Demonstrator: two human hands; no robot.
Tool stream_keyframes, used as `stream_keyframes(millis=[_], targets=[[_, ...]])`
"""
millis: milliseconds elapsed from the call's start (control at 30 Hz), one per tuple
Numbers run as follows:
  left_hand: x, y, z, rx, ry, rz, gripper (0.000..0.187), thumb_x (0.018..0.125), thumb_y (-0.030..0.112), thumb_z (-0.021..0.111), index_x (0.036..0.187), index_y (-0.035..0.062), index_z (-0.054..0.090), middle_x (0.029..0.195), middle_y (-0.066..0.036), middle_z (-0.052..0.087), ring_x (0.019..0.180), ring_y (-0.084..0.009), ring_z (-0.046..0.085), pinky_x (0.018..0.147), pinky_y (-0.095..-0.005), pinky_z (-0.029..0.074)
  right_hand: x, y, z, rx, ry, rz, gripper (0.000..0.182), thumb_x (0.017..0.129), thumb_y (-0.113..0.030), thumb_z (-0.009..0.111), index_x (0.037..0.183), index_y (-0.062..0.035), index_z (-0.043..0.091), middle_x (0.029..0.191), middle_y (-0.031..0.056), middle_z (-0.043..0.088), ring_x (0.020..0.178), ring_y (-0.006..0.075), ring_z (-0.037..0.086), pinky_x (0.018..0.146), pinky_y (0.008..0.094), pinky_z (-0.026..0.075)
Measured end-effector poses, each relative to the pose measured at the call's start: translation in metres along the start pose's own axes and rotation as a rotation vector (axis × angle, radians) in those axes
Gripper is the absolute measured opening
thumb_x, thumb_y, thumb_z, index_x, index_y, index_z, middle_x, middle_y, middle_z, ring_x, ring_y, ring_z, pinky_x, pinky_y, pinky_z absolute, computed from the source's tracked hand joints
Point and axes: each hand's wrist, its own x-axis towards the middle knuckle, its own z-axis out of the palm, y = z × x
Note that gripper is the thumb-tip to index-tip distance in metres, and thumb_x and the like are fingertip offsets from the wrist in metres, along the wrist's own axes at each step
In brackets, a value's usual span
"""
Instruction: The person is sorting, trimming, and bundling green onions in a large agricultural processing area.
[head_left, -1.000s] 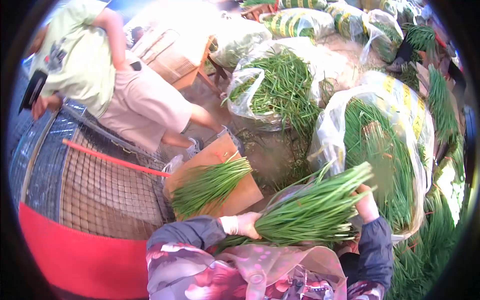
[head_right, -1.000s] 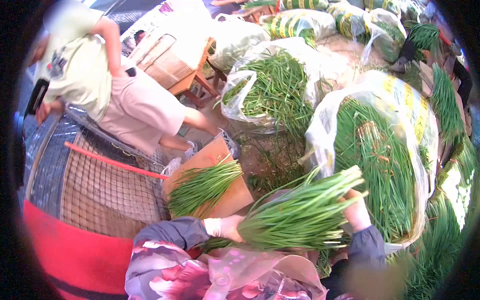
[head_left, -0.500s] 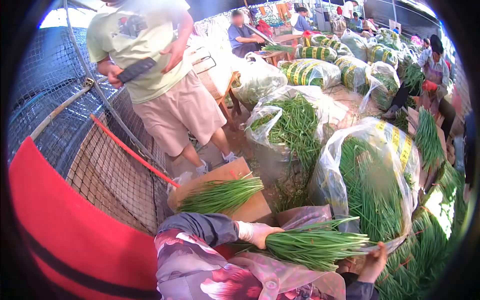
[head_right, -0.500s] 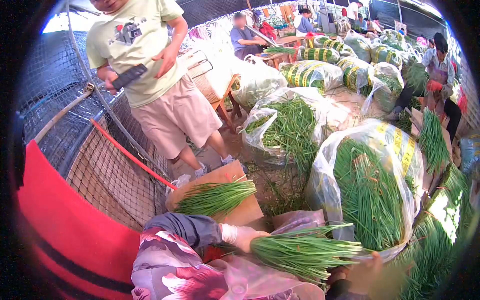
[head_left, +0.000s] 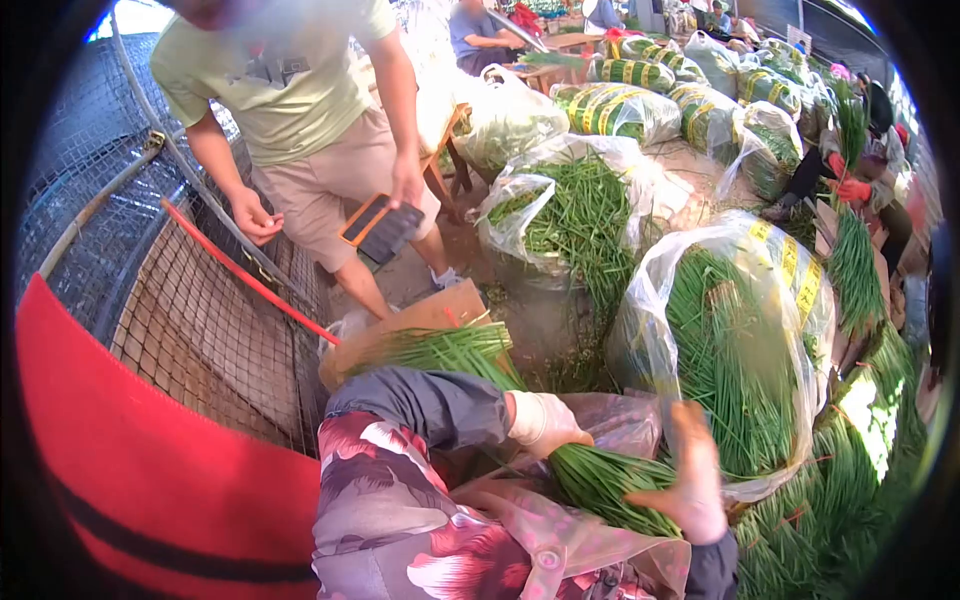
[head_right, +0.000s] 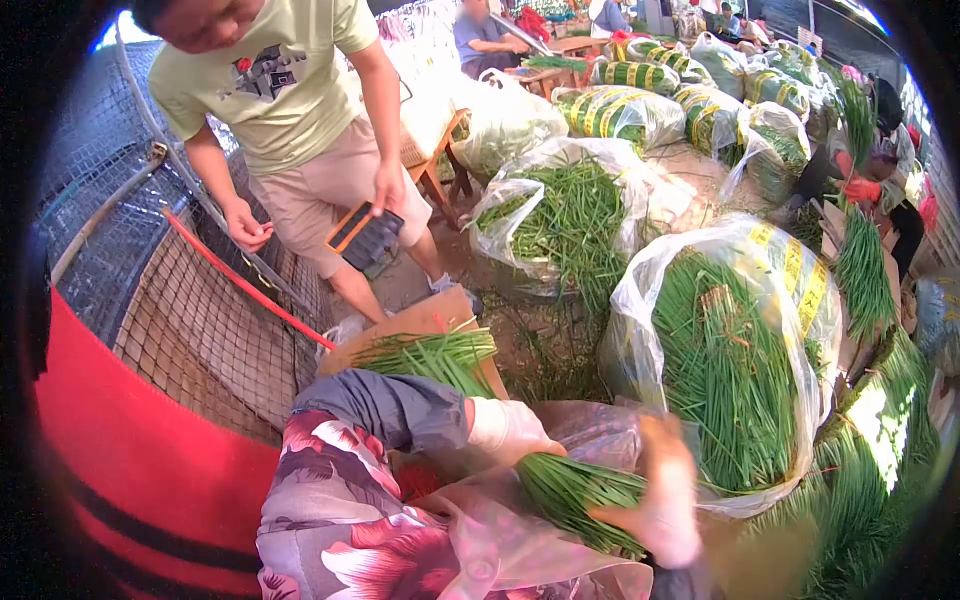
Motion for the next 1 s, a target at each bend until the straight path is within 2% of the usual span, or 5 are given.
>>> stream_keyframes(millis=[133, 233, 467, 767, 1000], targets=[[0.007, -0.002, 0.014, 0.020, 0.059, -0.049, 0.036, 0.074, 0.017, 0.060, 0.110, 0.0097, 0.062, 0.083, -0.016, 0.068, 0.080, -0.0364, 0.066, 0.070, -0.0462, 0.052, 0.023, 0.016, 0.098, 0.147, -0.391, -0.022, 0.118, 0.047, -0.041, 0.088, 0.140, 0.0040, 0.031, 0.131, 0.0243, 0.049, 0.121, 0.0404, 0.048, 0.101, 0.0472, 0.037], [0.006, -0.008, 0.033, 0.121, 0.140, -0.213, 0.019, 0.069, 0.017, 0.062, 0.082, 0.0052, 0.065, 0.077, -0.014, 0.067, 0.073, -0.0324, 0.068, 0.065, -0.0447, 0.052, 0.017, 0.012, 0.127, 0.107, -0.383, 0.069, 0.120, 0.047, -0.042, 0.087, 0.142, 0.0016, 0.028, 0.112, 0.0212, 0.058, 0.100, 0.0382, 0.059, 0.087, 0.0458, 0.045], [-0.049, 0.003, 0.059, 0.166, 0.829, -0.161, 0.044, 0.065, 0.019, 0.071, 0.107, 0.0091, 0.062, 0.102, -0.005, 0.061, 0.100, -0.0247, 0.058, 0.088, -0.0428, 0.042, 0.008, 0.014, 0.143, -0.226, -0.425, 0.236, 0.116, 0.049, -0.035, 0.086, 0.144, -0.0034, 0.027, 0.095, 0.0132, 0.062, 0.085, 0.0316, 0.062, 0.074, 0.0429, 0.047], [-0.125, -0.011, 0.215, -0.872, 0.192, -1.010, 0.026, 0.082, 0.017, 0.062, 0.108, 0.0102, 0.067, 0.102, -0.013, 0.068, 0.098, -0.0280, 0.063, 0.089, -0.0392, 0.047, -0.006, 0.040, 0.142, -0.164, -0.214, 0.318, 0.109, 0.051, -0.028, 0.081, 0.144, -0.0038, 0.029, 0.093, 0.0144, 0.061, 0.084, 0.0318, 0.060, 0.075, 0.0439, 0.046], [-0.087, -0.035, 0.255, -1.067, 0.302, -0.606, 0.046, 0.081, 0.016, 0.066, 0.125, 0.0081, 0.056, 0.098, -0.011, 0.069, 0.087, -0.0225, 0.066, 0.078, -0.0341, 0.051, -0.017, 0.058, 0.141, -0.153, -0.140, 0.399, 0.104, 0.054, -0.027, 0.079, 0.144, -0.0053, 0.031, 0.095, 0.0149, 0.061, 0.085, 0.0323, 0.060, 0.074, 0.0441, 0.046]])
